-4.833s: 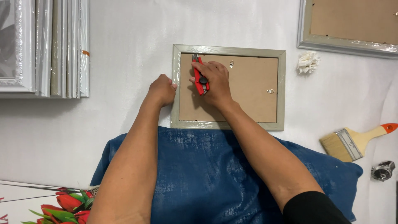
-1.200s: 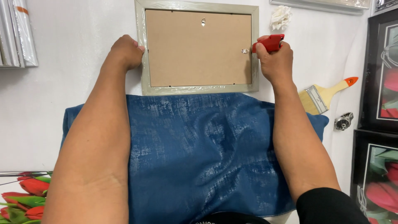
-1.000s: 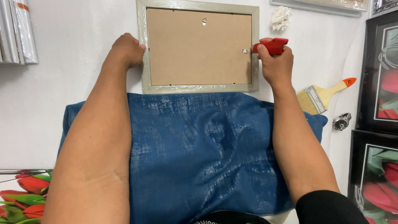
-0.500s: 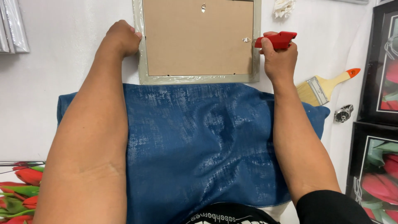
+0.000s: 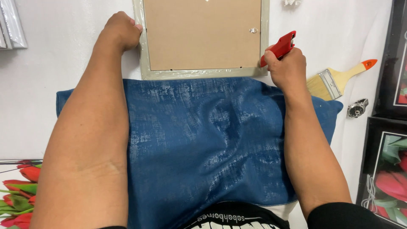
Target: Prepare and clean a picture frame by prying tabs, removing the backing, and dusting the glass with a brush and cloth.
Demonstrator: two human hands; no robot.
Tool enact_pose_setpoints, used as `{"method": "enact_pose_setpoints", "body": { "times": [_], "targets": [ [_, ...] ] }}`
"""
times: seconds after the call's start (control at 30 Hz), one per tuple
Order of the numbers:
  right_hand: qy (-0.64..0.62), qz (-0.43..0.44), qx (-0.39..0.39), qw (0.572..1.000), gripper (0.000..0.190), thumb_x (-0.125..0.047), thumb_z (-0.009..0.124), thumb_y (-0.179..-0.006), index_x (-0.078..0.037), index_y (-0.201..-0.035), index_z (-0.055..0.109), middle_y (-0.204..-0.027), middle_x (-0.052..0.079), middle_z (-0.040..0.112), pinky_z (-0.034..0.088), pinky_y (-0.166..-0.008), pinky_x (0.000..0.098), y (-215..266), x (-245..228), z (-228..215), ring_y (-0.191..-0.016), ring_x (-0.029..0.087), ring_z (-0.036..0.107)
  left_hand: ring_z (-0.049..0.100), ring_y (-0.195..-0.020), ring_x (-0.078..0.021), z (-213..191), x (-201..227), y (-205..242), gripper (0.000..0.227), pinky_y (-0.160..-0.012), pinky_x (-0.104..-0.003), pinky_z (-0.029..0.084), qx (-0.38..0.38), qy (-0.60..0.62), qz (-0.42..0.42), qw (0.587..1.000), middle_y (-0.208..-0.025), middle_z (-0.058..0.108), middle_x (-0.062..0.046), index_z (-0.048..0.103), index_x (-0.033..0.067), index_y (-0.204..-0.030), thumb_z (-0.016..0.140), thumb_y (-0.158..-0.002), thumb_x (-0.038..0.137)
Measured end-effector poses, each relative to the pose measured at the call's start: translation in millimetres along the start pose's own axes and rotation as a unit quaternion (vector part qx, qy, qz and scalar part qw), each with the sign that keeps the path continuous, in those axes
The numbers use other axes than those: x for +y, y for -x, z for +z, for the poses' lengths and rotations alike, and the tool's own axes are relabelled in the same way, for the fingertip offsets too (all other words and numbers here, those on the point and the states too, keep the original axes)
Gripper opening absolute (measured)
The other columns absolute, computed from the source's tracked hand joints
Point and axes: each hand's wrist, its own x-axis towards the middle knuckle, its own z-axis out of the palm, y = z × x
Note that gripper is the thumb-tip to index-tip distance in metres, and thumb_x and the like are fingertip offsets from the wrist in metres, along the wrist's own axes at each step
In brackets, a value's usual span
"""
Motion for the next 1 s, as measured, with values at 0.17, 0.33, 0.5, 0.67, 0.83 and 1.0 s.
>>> {"method": "enact_pose_setpoints", "body": {
  "times": [0.17,0.33,0.5,0.67,0.83,1.0],
  "targets": [
    [-0.040,0.036,-0.046,0.998,0.021,-0.014,0.070,-0.094,0.001,-0.108,0.073,-0.083,0.014,0.072,0.055,-0.052,0.0248,3,-15,-7,-0.057,0.016,0.065,0.071,-0.096,-0.0368,5,-8,-6,0.023,-0.089,-0.048,0.055,0.004,-0.001,0.010,1.000,-0.107,0.072,-0.020,0.069,0.0020,-0.113,0.067,-0.101,0.022],
    [-0.084,0.035,-0.058,0.994,0.021,-0.010,0.070,-0.089,0.001,-0.106,0.074,-0.086,0.013,0.073,0.055,-0.054,0.0233,5,-25,-5,-0.060,0.015,0.065,0.071,-0.097,-0.0392,5,-6,-7,0.025,-0.093,-0.049,0.054,0.017,-0.008,0.016,1.000,-0.109,0.072,-0.023,0.072,0.0003,-0.111,0.069,-0.100,0.022],
    [-0.322,0.002,-0.120,0.939,0.018,-0.013,0.074,-0.091,-0.004,-0.107,0.075,-0.092,0.006,0.076,0.058,-0.062,0.0209,13,-80,36,-0.066,0.010,0.063,0.073,-0.088,-0.0357,18,-15,-30,0.025,-0.086,-0.046,0.058,0.013,-0.020,0.014,1.000,-0.101,0.075,-0.020,0.076,0.0021,-0.105,0.072,-0.097,0.026],
    [-0.328,-0.005,-0.267,0.906,0.032,-0.022,0.072,-0.087,0.000,-0.110,0.075,-0.088,0.011,0.077,0.057,-0.061,0.0219,23,-150,114,-0.063,0.013,0.067,0.073,-0.092,-0.0360,20,-20,-26,0.025,-0.087,-0.045,0.058,0.034,-0.012,0.030,0.999,-0.102,0.075,-0.019,0.075,0.0010,-0.106,0.071,-0.095,0.023],
    [-0.341,0.024,-0.311,0.887,0.031,-0.023,0.074,-0.084,0.001,-0.103,0.077,-0.084,0.013,0.078,0.051,-0.051,0.0194,9,-167,139,-0.058,0.011,0.065,0.075,-0.085,-0.0347,17,-8,-14,0.023,-0.081,-0.045,0.060,0.044,-0.010,0.034,0.998,-0.098,0.075,-0.020,0.075,-0.0004,-0.104,0.070,-0.097,0.021],
    [-0.258,0.042,-0.350,0.900,0.034,-0.026,0.078,-0.084,0.004,-0.098,0.072,-0.068,0.009,0.073,0.054,-0.047,0.0211,-10,-161,124,-0.052,0.013,0.067,0.074,-0.092,-0.0341,12,-2,-7,0.026,-0.086,-0.046,0.058,0.030,0.001,0.004,1.000,-0.103,0.074,-0.019,0.070,0.0020,-0.113,0.070,-0.098,0.023]
  ]
}}
